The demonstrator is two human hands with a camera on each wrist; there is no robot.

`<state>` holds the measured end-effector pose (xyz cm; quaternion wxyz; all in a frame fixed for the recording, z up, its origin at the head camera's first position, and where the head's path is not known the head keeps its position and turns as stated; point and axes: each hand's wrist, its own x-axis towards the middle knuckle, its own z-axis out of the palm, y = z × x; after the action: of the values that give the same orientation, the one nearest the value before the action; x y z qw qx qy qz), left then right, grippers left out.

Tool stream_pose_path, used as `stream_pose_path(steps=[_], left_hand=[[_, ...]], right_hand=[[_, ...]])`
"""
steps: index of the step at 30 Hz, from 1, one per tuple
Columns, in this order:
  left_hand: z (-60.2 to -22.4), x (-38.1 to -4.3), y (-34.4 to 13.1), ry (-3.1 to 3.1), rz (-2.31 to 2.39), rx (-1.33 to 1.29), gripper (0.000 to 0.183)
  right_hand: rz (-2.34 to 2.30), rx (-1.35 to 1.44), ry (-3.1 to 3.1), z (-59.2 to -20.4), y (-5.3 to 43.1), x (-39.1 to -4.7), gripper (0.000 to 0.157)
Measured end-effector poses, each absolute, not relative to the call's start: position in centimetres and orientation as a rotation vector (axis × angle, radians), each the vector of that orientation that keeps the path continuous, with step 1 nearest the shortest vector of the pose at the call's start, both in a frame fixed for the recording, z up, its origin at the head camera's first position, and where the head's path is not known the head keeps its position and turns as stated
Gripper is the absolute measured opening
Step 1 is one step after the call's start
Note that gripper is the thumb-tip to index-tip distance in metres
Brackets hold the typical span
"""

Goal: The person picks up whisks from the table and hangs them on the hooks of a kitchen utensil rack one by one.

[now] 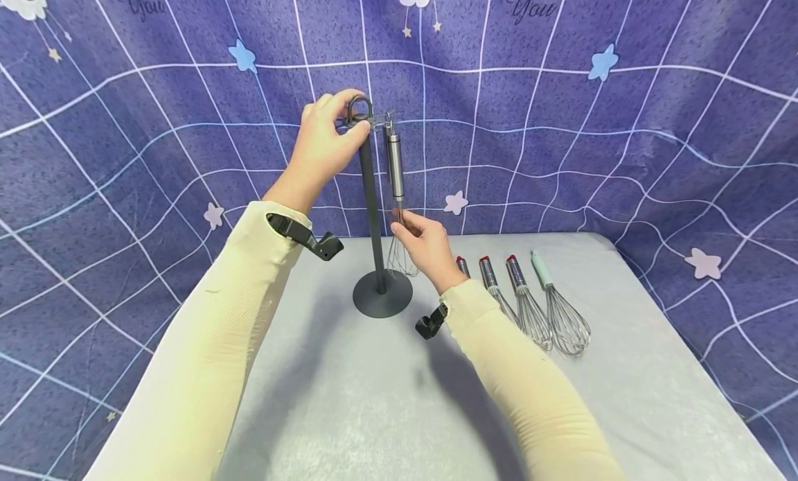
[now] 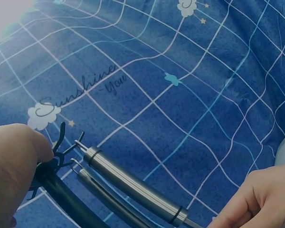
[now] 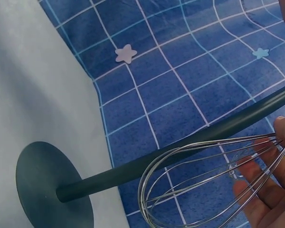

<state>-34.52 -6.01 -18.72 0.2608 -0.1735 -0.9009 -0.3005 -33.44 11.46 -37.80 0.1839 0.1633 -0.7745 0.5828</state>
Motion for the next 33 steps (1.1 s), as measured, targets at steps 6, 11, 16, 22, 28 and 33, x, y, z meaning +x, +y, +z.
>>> stream_pose_path(steps=[6, 11, 16, 22, 28, 33], left_hand=[[-18.7, -34.6, -6.0, -2.435, -0.807, -0.466, 0.045], [-18.6, -34.5, -6.0, -2.440, -0.809, -0.463, 0.045], [-18.6, -34.5, -6.0, -2.442, -0.807, -0.463, 0.045], [-18.7, -34.7, -6.0, -2.445, -0.802, -0.463, 0.045], [-18.7, -34.7, -6.0, -2.445, -0.802, -0.463, 0.045], [-18.6, -34.5, -6.0, -2.445, -0.810, -0.466, 0.045]], right_hand=[[1.680, 0.463, -2.174, -37.7, 11.2, -33.5, 0.032], [1.710, 0.459, -2.163, -37.8, 11.1, -33.5, 0.032], [1.737, 0.459, -2.157, -38.0, 11.0, -33.6, 0.033], [1.751, 0.448, -2.198, -38.6, 11.1, -33.6, 0.037], [1.811, 0.482, -2.185, -38.5, 11.2, -32.9, 0.041], [1.861, 0.470, -2.221, -37.3, 11.2, -31.2, 0.041]])
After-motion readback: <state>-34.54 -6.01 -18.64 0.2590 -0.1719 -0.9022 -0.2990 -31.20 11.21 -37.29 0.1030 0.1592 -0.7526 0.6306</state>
